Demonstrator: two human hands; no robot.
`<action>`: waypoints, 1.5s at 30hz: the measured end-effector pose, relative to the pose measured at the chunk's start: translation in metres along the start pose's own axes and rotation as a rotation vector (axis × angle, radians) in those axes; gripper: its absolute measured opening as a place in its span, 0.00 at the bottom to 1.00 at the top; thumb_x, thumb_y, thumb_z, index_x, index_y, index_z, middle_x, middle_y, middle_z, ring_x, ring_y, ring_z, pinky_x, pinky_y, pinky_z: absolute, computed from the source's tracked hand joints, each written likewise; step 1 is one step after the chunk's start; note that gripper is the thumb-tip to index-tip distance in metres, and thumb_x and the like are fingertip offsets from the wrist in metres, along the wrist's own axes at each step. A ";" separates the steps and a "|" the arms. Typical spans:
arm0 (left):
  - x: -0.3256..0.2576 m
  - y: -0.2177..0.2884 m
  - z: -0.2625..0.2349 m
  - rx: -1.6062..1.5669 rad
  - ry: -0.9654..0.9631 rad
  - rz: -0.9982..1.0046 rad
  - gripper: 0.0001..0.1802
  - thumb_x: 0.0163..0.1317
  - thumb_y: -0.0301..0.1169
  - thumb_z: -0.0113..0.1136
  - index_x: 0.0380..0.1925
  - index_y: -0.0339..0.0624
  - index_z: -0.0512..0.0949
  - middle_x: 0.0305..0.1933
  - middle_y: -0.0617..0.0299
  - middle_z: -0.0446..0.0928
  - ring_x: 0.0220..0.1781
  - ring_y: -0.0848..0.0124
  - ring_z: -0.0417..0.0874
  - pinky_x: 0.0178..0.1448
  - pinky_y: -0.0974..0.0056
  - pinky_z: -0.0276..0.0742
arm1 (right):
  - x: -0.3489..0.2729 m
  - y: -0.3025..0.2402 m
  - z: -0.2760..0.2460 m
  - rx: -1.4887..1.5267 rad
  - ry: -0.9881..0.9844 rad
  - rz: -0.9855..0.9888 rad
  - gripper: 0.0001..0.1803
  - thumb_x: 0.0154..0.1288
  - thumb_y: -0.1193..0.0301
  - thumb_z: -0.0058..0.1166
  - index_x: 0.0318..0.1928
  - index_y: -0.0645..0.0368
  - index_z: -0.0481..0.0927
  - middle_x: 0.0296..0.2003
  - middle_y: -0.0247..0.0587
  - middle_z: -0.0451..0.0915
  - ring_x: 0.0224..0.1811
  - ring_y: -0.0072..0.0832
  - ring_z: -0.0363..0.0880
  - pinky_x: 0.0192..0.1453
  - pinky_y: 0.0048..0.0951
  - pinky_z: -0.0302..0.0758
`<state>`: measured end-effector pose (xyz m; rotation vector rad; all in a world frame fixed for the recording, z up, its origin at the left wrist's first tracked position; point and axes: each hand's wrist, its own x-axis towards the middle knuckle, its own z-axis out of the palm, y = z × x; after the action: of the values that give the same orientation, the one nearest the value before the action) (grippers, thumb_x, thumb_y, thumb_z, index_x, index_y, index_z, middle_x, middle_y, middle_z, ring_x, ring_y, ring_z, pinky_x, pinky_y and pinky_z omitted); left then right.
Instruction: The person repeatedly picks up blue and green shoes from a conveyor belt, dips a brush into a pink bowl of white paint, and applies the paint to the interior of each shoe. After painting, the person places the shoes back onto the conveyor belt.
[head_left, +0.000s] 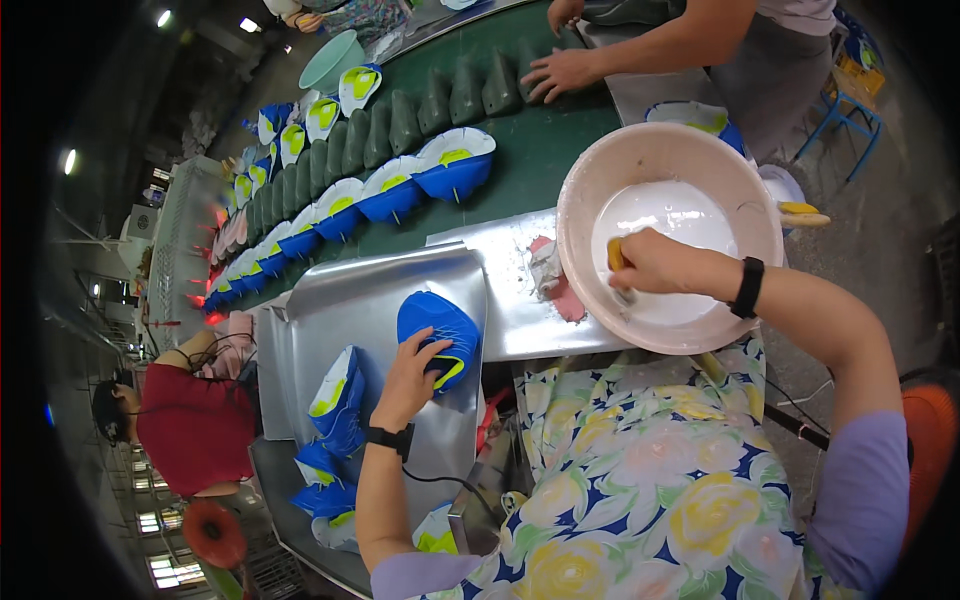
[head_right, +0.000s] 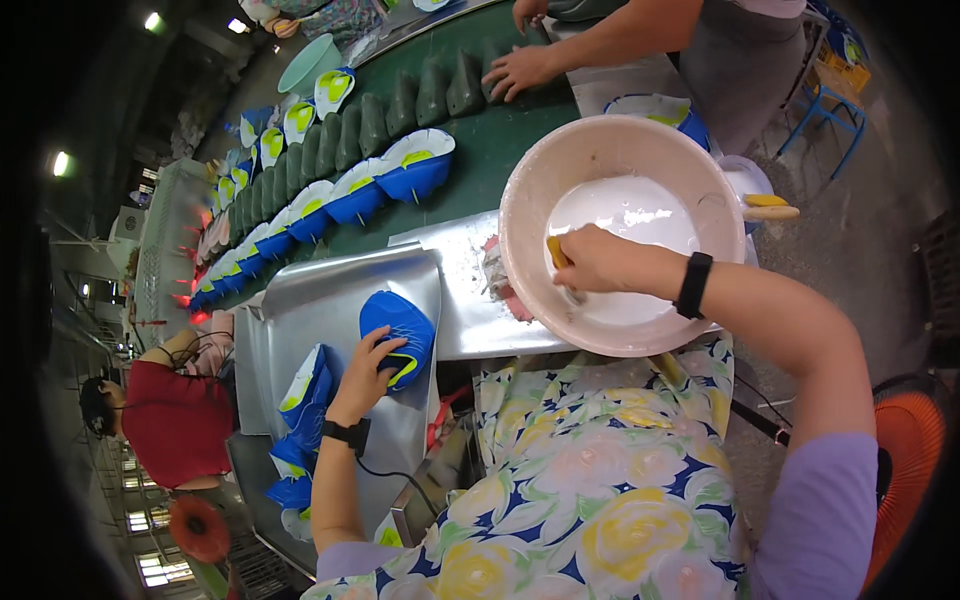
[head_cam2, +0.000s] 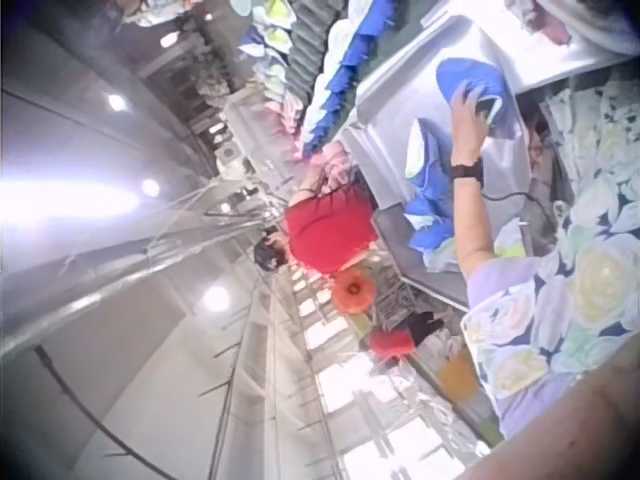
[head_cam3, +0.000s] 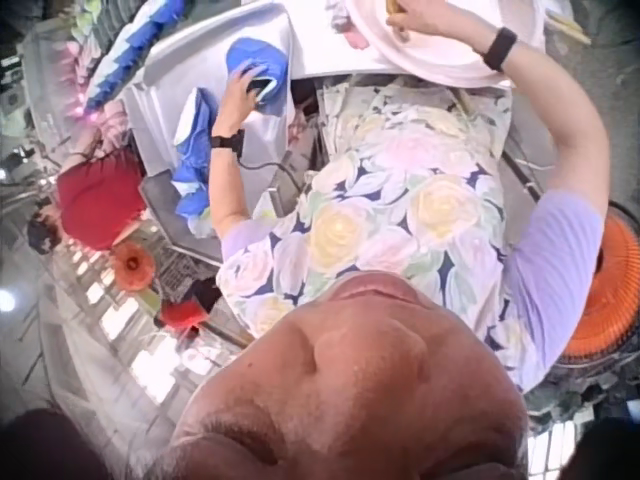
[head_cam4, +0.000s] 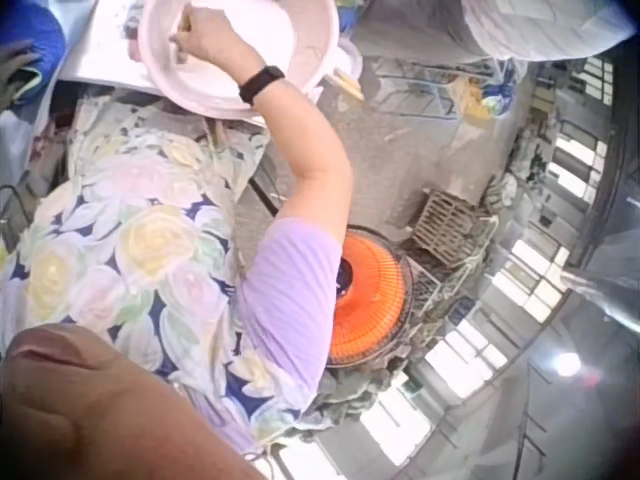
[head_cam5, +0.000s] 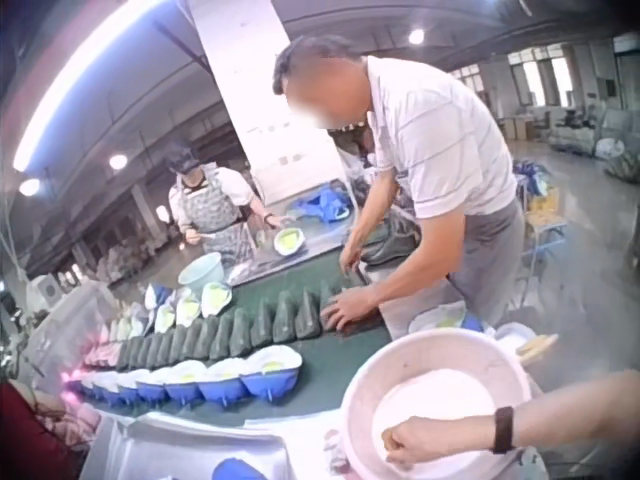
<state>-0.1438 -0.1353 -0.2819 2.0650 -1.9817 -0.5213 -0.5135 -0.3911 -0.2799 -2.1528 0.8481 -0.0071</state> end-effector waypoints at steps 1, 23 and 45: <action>0.001 -0.005 -0.001 0.033 -0.037 -0.040 0.26 0.54 0.15 0.61 0.53 0.50 0.81 0.61 0.51 0.76 0.65 0.48 0.75 0.66 0.53 0.74 | -0.009 -0.005 -0.005 -0.064 -0.098 0.000 0.14 0.62 0.66 0.63 0.37 0.67 0.83 0.33 0.59 0.85 0.38 0.53 0.84 0.46 0.44 0.79; 0.179 0.145 -0.030 -1.553 -0.366 -0.103 0.32 0.76 0.49 0.45 0.74 0.46 0.62 0.71 0.50 0.70 0.68 0.54 0.76 0.68 0.44 0.77 | -0.079 -0.021 -0.150 0.120 0.568 -0.424 0.14 0.66 0.65 0.64 0.42 0.63 0.82 0.32 0.47 0.85 0.34 0.35 0.85 0.42 0.30 0.79; 0.202 0.155 0.010 -1.083 0.461 0.096 0.37 0.73 0.55 0.46 0.75 0.47 0.62 0.73 0.51 0.69 0.70 0.53 0.74 0.71 0.43 0.74 | -0.093 -0.025 -0.064 0.929 0.643 -0.119 0.19 0.65 0.63 0.65 0.39 0.72 0.83 0.30 0.47 0.86 0.28 0.25 0.85 0.32 0.24 0.79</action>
<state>-0.2847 -0.3444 -0.2470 1.2337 -1.1027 -0.7726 -0.5891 -0.3698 -0.1947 -1.2904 0.8220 -0.9972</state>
